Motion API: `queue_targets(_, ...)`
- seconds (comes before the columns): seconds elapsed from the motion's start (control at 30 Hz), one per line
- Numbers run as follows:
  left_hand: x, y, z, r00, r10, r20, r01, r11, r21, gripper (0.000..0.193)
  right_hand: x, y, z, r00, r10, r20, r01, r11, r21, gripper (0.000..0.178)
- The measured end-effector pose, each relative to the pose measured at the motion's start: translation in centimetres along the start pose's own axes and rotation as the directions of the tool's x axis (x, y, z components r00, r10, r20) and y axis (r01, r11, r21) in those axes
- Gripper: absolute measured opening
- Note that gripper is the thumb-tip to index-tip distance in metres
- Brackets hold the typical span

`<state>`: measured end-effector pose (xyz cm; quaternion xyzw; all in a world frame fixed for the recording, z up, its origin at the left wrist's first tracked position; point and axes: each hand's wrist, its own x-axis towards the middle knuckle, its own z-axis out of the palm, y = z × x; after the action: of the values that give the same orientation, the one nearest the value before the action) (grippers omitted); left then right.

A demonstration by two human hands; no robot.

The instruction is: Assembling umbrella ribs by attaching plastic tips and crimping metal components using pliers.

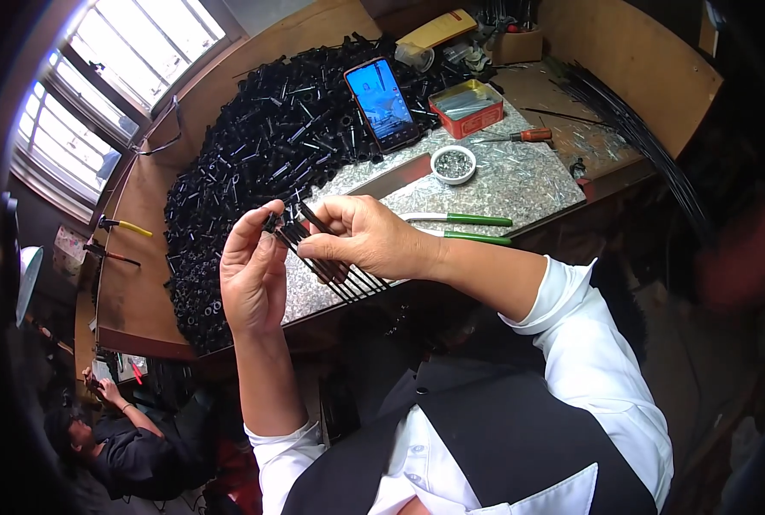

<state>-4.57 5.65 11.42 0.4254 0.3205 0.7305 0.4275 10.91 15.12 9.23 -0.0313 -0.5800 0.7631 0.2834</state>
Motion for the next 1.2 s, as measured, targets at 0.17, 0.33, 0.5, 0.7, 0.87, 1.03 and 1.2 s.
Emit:
queue_targets(0.17,0.0,-0.1,-0.6,0.998,0.034,0.049,-0.033,0.999,-0.024,0.029,0.2,0.0,0.1,1.000,-0.005,-0.001,0.005,1.000,0.007,0.012)
queue_targets(0.33,-0.1,-0.2,-0.2,0.997,0.045,0.064,-0.047,0.998,0.041,0.032,0.2,0.1,-0.1,1.000,-0.020,-0.002,0.020,1.000,-0.004,0.012)
queue_targets(0.5,-0.2,0.3,0.5,0.996,0.022,0.085,-0.027,0.998,0.058,0.036,0.2,0.0,-0.2,1.000,0.002,0.020,-0.001,0.999,-0.041,0.010)
queue_targets(0.7,-0.1,0.4,0.4,0.998,0.019,0.061,-0.024,0.996,0.082,0.037,0.0,-0.2,-0.2,1.000,-0.005,0.026,0.006,0.999,-0.040,0.010)
queue_targets(0.87,0.0,-0.3,-0.5,0.995,0.067,0.070,-0.070,0.997,0.043,0.031,0.0,-0.1,-0.2,0.999,-0.010,0.034,0.011,0.999,-0.044,0.011)
queue_targets(1.03,-0.1,0.1,0.0,0.997,-0.006,0.071,0.006,1.000,-0.001,0.025,0.0,-0.1,-0.2,1.000,0.002,0.022,-0.001,0.999,-0.046,0.011)
queue_targets(1.2,0.0,0.1,-0.2,0.995,-0.004,0.095,0.006,1.000,-0.016,0.024,-0.1,-0.4,-0.1,0.999,0.012,0.034,-0.012,1.000,-0.026,0.010)
